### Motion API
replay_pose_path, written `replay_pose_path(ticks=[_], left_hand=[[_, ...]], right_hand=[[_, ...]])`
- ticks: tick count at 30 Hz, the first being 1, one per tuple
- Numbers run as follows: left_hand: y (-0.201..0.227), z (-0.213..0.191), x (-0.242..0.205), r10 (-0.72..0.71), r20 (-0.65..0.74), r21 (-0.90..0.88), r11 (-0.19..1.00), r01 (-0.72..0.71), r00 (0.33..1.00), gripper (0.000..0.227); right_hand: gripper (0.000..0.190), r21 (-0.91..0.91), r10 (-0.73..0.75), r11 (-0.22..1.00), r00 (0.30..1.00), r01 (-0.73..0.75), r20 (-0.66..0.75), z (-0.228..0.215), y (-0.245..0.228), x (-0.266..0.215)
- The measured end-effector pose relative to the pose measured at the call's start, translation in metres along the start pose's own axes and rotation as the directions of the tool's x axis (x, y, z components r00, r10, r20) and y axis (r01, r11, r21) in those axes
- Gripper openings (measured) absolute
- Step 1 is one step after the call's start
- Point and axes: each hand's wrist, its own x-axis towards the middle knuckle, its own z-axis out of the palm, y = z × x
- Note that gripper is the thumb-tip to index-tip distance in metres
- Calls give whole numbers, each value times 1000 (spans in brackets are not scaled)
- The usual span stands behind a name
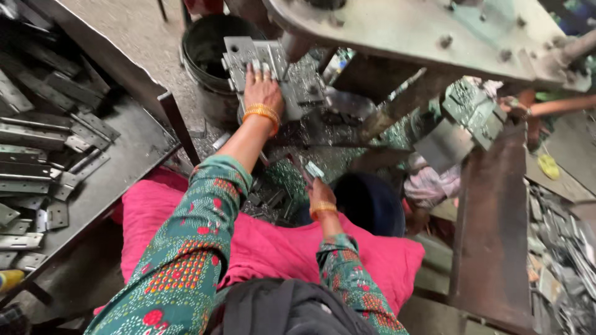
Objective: The person operates a manual press machine to shape metal pieces. They repeatedly place metal parts into the press, pull a lever to activate the press, and then remove the finished pieces, placing them into a nearby container.
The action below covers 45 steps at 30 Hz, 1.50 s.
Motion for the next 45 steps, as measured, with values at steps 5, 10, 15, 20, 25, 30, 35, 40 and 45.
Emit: replay_pose_path(ticks=[5, 10, 15, 20, 25, 30, 35, 40, 45], left_hand=[[-2, -40, -33, 101, -15, 40, 994, -101, 995, 49], [-15, -53, -102, 417, -151, -62, 901, -429, 896, 46], [10, -53, -67, 298, -381, -193, 900, -390, 876, 22], [56, -51, -13, 38, -89, -59, 997, -44, 995, 14], [32, -61, -49, 16, 1, -169, 986, -15, 1000, 24], [25, -76, -82, 132, 86, -38, 991, -129, 988, 32], [35, -71, -64, 29, 123, 22, 999, -32, 992, 39], [35, -49, -40, 33, 95, 10, 999, -34, 995, 47], [44, -20, -24, -82, 9, 26, 996, 82, 997, 49]], right_hand=[[28, -179, -69, 983, 989, 46, -128, -83, -32, 12], [15, -289, -86, 957, 977, 27, -193, -120, -69, 18], [18, -266, -62, 964, 988, 23, -141, -128, -71, 19], [19, -214, -66, 976, 986, 32, -154, -135, -76, 10], [20, -262, -60, 965, 984, 13, -171, -131, -74, 13], [19, -335, -115, 941, 972, 41, -205, -119, -66, 22], [20, -371, -207, 923, 949, 108, -239, -115, -63, 8], [17, -351, -162, 934, 953, 65, -254, -122, -70, 16], [23, -260, -133, 963, 963, 70, -233, -95, -52, 3]])
